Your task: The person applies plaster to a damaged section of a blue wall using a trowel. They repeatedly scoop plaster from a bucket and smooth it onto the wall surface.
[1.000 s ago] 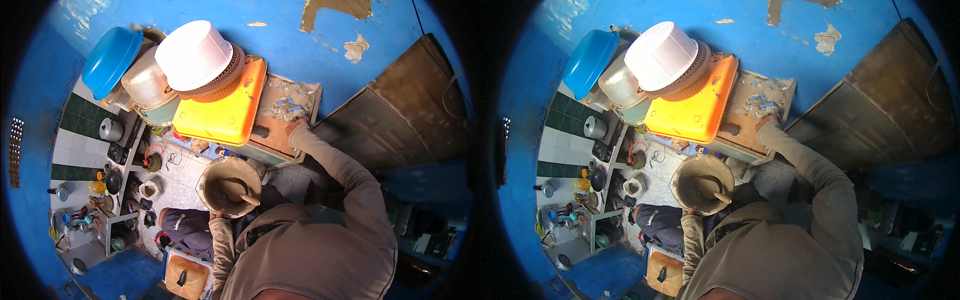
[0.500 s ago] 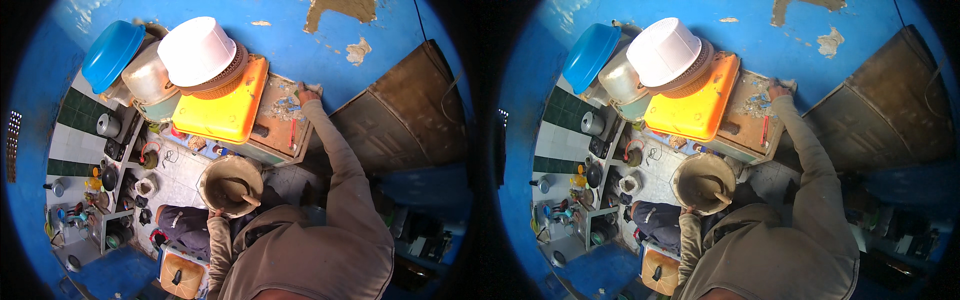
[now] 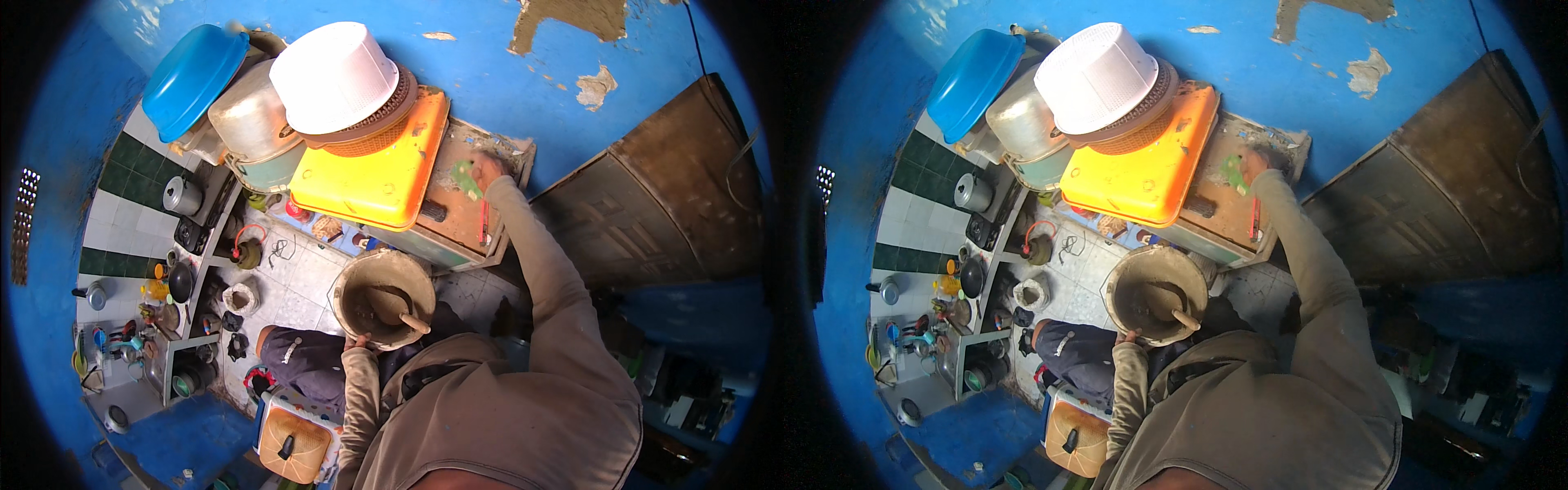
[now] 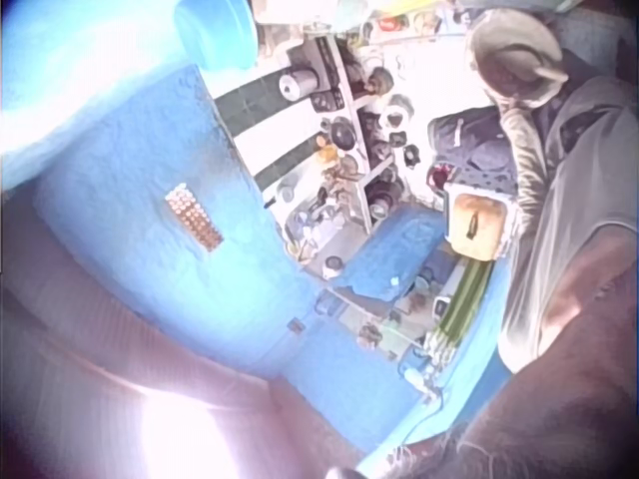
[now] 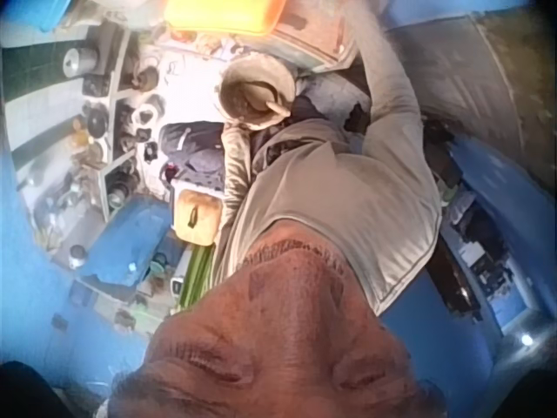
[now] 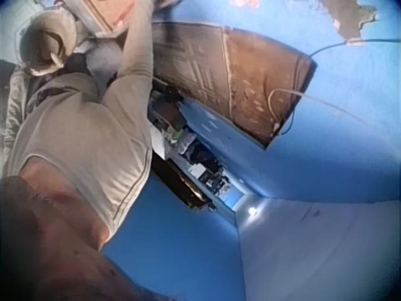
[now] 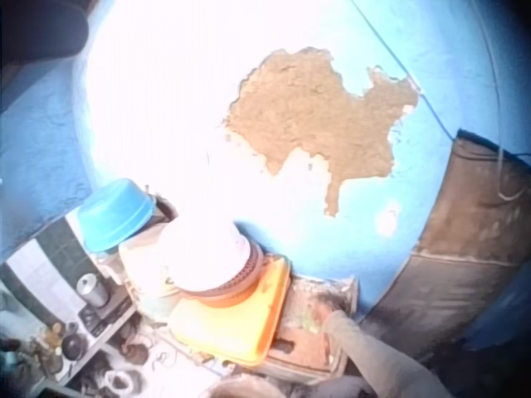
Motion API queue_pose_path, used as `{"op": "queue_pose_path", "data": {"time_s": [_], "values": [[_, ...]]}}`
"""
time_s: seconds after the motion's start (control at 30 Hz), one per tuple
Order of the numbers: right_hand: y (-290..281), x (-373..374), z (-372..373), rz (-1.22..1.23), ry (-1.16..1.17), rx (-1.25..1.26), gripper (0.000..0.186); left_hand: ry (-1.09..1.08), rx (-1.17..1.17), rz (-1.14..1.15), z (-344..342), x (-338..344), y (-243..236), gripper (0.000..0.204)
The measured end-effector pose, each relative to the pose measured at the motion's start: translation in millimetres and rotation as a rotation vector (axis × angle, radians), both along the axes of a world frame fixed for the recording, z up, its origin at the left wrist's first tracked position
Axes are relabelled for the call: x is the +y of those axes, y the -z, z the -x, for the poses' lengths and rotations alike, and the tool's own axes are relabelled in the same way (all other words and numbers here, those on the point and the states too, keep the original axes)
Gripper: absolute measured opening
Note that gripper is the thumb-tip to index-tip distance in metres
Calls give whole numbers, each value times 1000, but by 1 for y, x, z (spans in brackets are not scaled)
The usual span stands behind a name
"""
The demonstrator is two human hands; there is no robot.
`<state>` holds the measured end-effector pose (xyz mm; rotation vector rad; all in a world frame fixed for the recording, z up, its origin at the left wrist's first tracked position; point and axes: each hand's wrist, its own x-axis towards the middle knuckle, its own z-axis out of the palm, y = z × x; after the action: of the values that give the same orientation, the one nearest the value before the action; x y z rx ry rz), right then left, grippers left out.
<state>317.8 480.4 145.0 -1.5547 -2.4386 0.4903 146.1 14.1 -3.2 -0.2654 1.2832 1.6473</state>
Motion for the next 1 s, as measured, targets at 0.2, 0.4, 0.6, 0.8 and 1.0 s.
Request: {"op": "queue_pose_path", "data": {"time_s": [0.2,0.4,0.6,0.8,1.0], "values": [[56,-15,-19,-40,1,-37,26,-17,28,-34,-3,7,-20,44],[118,-46,-26,433,542,888,11,-3,50,-94,-1,2,8,49],[93,-76,-16,379,538,966,18,-35,-30,-50,-1,3,0,58],[86,-80,-25,139,475,869,23,-30,-1,-13,-2,17,-20,53],[21,-105,-18,-55,318,806,27,-64,30,-138,-3,1,18,52]]}}
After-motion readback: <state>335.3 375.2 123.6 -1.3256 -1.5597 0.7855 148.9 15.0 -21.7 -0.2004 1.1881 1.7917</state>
